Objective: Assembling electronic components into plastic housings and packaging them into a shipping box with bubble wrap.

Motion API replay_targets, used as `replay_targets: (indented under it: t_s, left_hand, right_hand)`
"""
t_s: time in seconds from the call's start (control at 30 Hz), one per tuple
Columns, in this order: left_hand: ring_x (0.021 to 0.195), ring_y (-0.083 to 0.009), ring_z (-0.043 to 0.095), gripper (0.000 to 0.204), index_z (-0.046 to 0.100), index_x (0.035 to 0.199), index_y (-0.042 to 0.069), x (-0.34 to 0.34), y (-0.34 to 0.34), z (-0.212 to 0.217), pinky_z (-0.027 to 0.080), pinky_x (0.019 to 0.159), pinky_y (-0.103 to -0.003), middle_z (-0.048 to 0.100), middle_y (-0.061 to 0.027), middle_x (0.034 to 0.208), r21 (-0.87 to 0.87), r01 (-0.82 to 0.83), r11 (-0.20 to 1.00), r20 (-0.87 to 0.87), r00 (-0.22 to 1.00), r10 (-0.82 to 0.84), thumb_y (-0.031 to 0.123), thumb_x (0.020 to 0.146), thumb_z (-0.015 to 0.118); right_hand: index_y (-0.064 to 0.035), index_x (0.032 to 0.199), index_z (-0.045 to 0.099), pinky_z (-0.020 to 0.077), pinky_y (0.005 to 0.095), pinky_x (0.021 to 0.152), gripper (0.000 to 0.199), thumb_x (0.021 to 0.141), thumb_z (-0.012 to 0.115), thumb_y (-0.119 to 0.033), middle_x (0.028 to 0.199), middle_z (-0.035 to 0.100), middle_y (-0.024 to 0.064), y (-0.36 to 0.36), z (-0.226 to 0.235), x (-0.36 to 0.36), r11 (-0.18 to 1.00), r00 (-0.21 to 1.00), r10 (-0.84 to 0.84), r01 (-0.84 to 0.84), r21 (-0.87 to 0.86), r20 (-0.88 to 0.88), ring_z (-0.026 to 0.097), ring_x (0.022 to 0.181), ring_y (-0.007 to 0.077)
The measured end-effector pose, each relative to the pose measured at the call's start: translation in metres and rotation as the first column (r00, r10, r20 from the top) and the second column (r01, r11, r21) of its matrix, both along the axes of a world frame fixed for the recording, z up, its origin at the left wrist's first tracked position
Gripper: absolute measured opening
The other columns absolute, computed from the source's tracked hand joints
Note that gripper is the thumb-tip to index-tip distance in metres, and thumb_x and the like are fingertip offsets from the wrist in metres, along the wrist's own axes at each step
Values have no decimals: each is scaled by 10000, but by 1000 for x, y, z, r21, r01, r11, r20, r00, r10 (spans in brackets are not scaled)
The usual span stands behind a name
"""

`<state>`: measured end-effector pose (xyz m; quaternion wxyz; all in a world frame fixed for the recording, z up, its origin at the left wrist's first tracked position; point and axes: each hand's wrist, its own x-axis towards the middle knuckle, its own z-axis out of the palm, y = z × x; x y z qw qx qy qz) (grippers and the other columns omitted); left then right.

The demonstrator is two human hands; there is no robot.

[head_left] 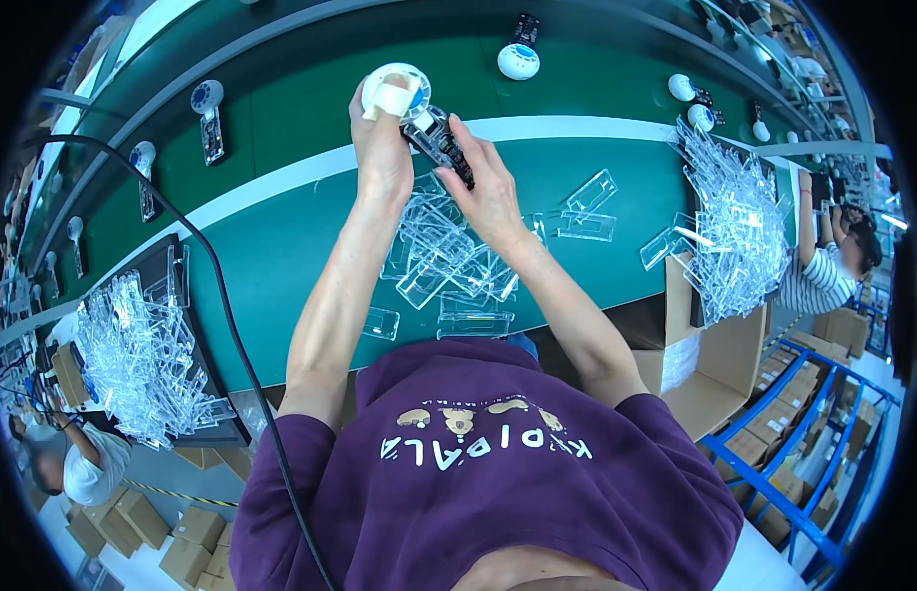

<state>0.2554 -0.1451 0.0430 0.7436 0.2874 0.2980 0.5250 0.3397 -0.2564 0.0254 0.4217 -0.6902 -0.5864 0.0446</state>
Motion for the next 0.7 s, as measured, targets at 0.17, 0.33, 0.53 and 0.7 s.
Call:
replay_targets:
  t_s: [0.17,0.33,0.53,0.7]
  left_hand:
    - [1048,-243,549,530,398,1220,-22,-13,-17,-4,456,885,-342,509,-174,1187,40,353,935,252,902,-351,245,830,637]
    - [1032,-265,563,371,468,1147,-44,-7,-31,5,443,913,-358,559,-183,1105,5,189,982,-89,978,-188,187,872,561]
    - [1066,-259,546,355,466,1158,-29,2,-69,32,422,931,-351,552,-175,1136,399,134,907,-238,970,-38,58,835,583]
    - [1060,-231,544,368,461,1165,-16,1,-84,38,406,934,-338,583,-160,1091,442,204,874,-414,910,-3,99,844,598]
  right_hand:
    - [-99,1294,434,462,316,718,530,802,626,-131,1030,527,128,1,22,19,989,989,141,-143,30,45,538,870,235]
    - [-41,1216,493,456,285,679,364,913,491,-243,931,562,91,2,18,12,992,645,-115,35,-121,-756,551,819,172]
    - [-24,666,518,381,299,570,480,933,351,-387,675,538,82,24,5,12,899,-107,-184,384,-211,-977,476,591,148]
    - [-26,608,515,377,305,548,511,930,359,-391,584,508,65,25,12,23,919,71,-143,379,-106,-987,463,543,150]
